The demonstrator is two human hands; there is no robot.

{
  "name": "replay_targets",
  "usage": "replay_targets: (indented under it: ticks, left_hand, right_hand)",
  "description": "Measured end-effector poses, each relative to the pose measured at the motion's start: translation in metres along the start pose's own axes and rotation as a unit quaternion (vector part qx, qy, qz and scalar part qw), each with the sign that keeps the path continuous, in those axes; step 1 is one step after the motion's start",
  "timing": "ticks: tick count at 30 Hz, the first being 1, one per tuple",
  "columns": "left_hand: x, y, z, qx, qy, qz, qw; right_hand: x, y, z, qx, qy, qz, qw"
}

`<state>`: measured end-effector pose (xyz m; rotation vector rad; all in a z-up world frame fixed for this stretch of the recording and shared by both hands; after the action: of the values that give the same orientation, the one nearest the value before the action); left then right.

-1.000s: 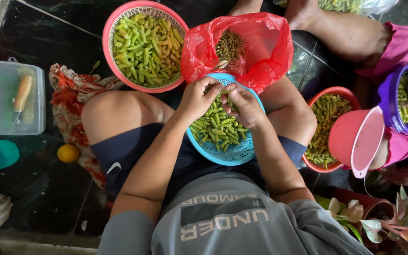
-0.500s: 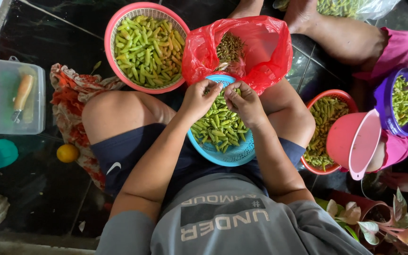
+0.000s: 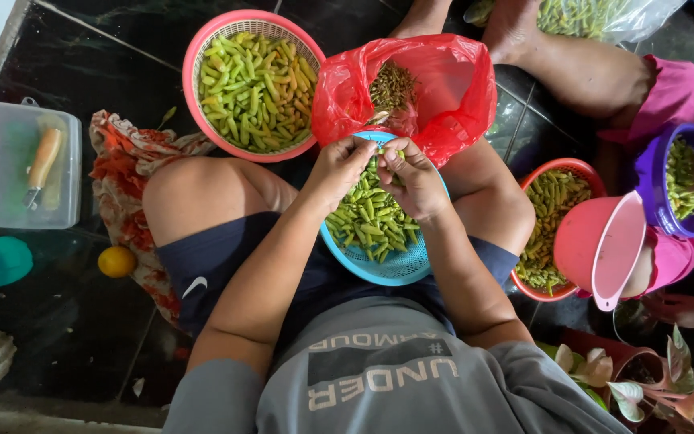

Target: Removing stems from green chilies and sorting them into different baskets while sitting on the floor.

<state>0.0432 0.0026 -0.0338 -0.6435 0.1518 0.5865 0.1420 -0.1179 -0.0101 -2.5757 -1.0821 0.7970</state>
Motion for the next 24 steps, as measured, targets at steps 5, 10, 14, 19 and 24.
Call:
replay_targets:
  ticks: [5,10,14,19,24]
  left_hand:
    - [-0.003,-0.005,0.008,-0.048,0.050,-0.011,0.998]
    - [0.000,0.000,0.002,-0.100,0.087,-0.010,0.991]
    - [0.001,-0.004,0.004,-0.122,0.102,0.006,0.987]
    - [0.016,0.010,-0.031,-0.144,0.139,-0.008,0.980]
    - [0.007,0.009,-0.009,-0.156,0.146,-0.018,0.977]
  right_hand:
    - [0.003,-0.009,-0.005,0.064,-0.036,-0.019,0.997]
    - [0.017,-0.028,-0.030,0.063,-0.050,-0.035,0.996]
    - [0.033,-0.073,-0.048,0.032,-0.060,-0.081,0.994]
    - [0.057,-0.140,-0.049,0.005,-0.126,-0.058,0.990]
    - [0.089,-0.148,-0.026,-0.107,-0.108,-0.177,0.972]
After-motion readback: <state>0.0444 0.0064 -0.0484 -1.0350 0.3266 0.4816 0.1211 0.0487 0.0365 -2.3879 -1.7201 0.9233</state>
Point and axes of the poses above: each hand's wrist, its own x-axis towards the middle knuckle, its own y-axis out of the back of the hand, z = x × y, the point moved 3 cm from there along x, towards the middle knuckle, and after that the axes turned 6 degrees about x, right-handed, at the moved point
